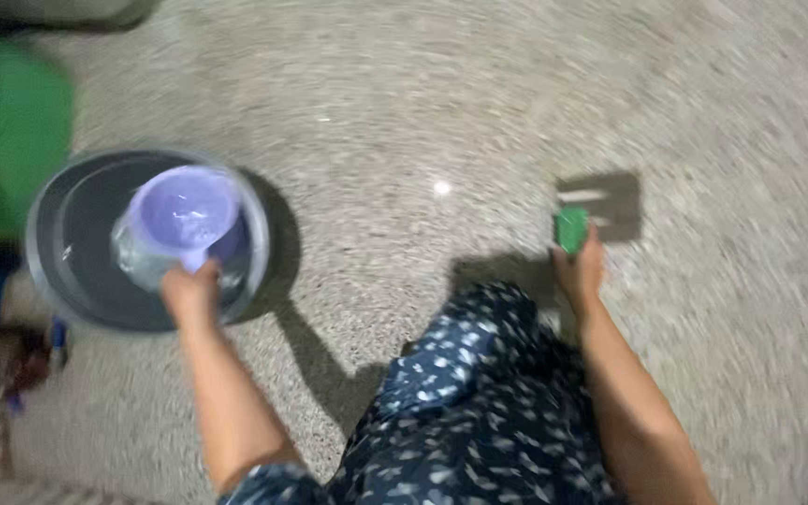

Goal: The person scrubs the bathroom floor and walls using a green scrubbing pad and water from a purple scoop.

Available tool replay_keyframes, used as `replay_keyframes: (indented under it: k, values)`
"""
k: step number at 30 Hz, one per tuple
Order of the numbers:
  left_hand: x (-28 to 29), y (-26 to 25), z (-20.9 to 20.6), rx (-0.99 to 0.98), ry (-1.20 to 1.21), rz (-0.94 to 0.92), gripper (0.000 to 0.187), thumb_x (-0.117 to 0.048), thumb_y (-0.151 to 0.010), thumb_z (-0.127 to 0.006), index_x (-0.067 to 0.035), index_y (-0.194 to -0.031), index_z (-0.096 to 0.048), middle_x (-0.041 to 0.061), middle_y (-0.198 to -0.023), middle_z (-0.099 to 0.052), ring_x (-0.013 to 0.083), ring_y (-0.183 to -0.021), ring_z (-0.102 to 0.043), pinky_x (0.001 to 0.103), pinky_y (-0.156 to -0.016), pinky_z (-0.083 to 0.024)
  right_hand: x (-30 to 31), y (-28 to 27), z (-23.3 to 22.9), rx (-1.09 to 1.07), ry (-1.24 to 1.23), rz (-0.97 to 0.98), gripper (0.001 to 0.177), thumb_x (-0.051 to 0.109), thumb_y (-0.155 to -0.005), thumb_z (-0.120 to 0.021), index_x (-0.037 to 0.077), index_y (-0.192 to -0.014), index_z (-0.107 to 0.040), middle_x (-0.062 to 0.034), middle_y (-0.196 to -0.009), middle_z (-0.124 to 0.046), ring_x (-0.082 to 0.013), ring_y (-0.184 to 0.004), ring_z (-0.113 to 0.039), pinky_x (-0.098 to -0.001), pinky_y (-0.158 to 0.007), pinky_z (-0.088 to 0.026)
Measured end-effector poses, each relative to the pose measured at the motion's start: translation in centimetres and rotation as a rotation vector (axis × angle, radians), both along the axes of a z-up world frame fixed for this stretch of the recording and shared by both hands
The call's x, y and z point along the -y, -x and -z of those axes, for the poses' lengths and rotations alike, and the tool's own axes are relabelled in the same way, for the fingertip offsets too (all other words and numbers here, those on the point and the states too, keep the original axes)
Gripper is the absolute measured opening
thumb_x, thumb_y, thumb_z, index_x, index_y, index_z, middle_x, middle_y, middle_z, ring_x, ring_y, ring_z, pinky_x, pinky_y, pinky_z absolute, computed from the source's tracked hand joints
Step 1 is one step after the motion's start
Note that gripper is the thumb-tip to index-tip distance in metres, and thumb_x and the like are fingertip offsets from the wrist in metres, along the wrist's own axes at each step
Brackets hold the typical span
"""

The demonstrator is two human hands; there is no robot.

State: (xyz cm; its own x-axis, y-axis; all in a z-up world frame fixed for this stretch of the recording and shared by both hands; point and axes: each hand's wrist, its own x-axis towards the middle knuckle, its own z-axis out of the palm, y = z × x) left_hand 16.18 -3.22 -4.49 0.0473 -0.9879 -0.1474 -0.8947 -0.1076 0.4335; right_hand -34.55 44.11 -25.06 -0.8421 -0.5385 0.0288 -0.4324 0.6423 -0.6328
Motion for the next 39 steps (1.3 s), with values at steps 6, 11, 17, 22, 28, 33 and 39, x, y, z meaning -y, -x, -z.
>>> replay_keyframes:
  k: [6,11,17,22,28,33,39]
  values:
    - [-6.0,4.7,-8.9,-0.119,-0.005,0.011,0.029,-0.014,-0.087,-0.078,0.009,-0.102,-0.068,0.011,-0.075,-0.068,0.0147,-0.063,-0.063,0.033,-0.053,-0.047,-2.6,0.9,0.3,0.244,0.107,0.122,0.086,0.027,-0.09,-0.077,0.003,-0.16,-0.033,-0.0274,-0.137,-0.058,-0.0423,-0.123,-0.058,-0.0485,-0.103,-0.047]
    - [-9.7,11.2,-15.0,-0.307,-0.1,0.088,0.035,-0.017,-0.097,-0.067,0.0,-0.127,-0.069,0.009,-0.083,-0.069,0.0137,-0.068,-0.062,0.03,-0.057,-0.047,-3.8,2.7,1.9,0.582,0.366,0.161,0.078,0.036,-0.093,-0.072,0.003,-0.154,-0.036,-0.017,-0.131,-0.062,-0.0282,-0.113,-0.062,-0.0408,-0.096,-0.051]
    - [-14.3,20.9,-10.7,-0.444,-0.355,0.452,0.027,-0.02,-0.097,-0.068,-0.002,-0.118,-0.07,0.002,-0.085,-0.07,0.0092,-0.069,-0.061,0.025,-0.061,-0.049,-3.9,4.2,3.2,0.819,0.531,0.333,0.073,0.041,-0.098,-0.061,0.004,-0.154,-0.034,-0.0122,-0.134,-0.059,-0.023,-0.117,-0.059,-0.0369,-0.096,-0.05]
    - [-22.9,33.2,-6.1,-0.114,-0.255,1.005,0.05,-0.027,-0.091,-0.07,-0.003,-0.134,-0.061,0.019,-0.083,-0.074,0.0267,-0.069,-0.074,0.041,-0.062,-0.055,-4.9,6.0,2.2,0.98,0.81,0.441,0.063,0.036,-0.1,-0.051,0.003,-0.154,-0.043,-0.0156,-0.133,-0.061,-0.0239,-0.115,-0.06,-0.0379,-0.095,-0.051]
    - [-34.3,41.4,-5.9,0.194,-0.042,1.331,0.054,-0.036,-0.093,-0.065,-0.017,-0.143,-0.058,0.022,-0.084,-0.072,0.0422,-0.072,-0.07,0.053,-0.062,-0.055,-7.3,8.9,3.4,0.864,0.841,0.546,0.062,0.04,-0.107,-0.051,0.014,-0.16,-0.032,-0.0054,-0.136,-0.06,-0.0178,-0.118,-0.059,-0.0361,-0.103,-0.046]
    - [-37.1,43.5,-4.1,0.188,0.003,1.348,0.055,-0.039,-0.092,-0.067,-0.016,-0.141,-0.06,0.022,-0.087,-0.073,0.0422,-0.071,-0.07,0.054,-0.061,-0.054,-9.5,7.8,4.4,0.733,0.715,0.655,0.056,0.034,-0.118,-0.046,0.022,-0.172,-0.037,-0.0419,-0.142,-0.038,-0.0465,-0.114,-0.022,-0.0506,-0.093,-0.024]
    - [-37.3,47.0,-1.7,-0.069,-0.282,1.236,0.052,-0.039,-0.09,-0.073,-0.012,-0.134,-0.068,0.018,-0.082,-0.077,0.0302,-0.073,-0.073,0.043,-0.064,-0.055,-14.4,2.4,-7.2,-0.093,-0.454,0.089,0.046,0.039,-0.085,-0.06,0.043,-0.131,-0.057,-0.0225,-0.136,-0.061,-0.0376,-0.113,-0.062,-0.0554,-0.081,-0.051]
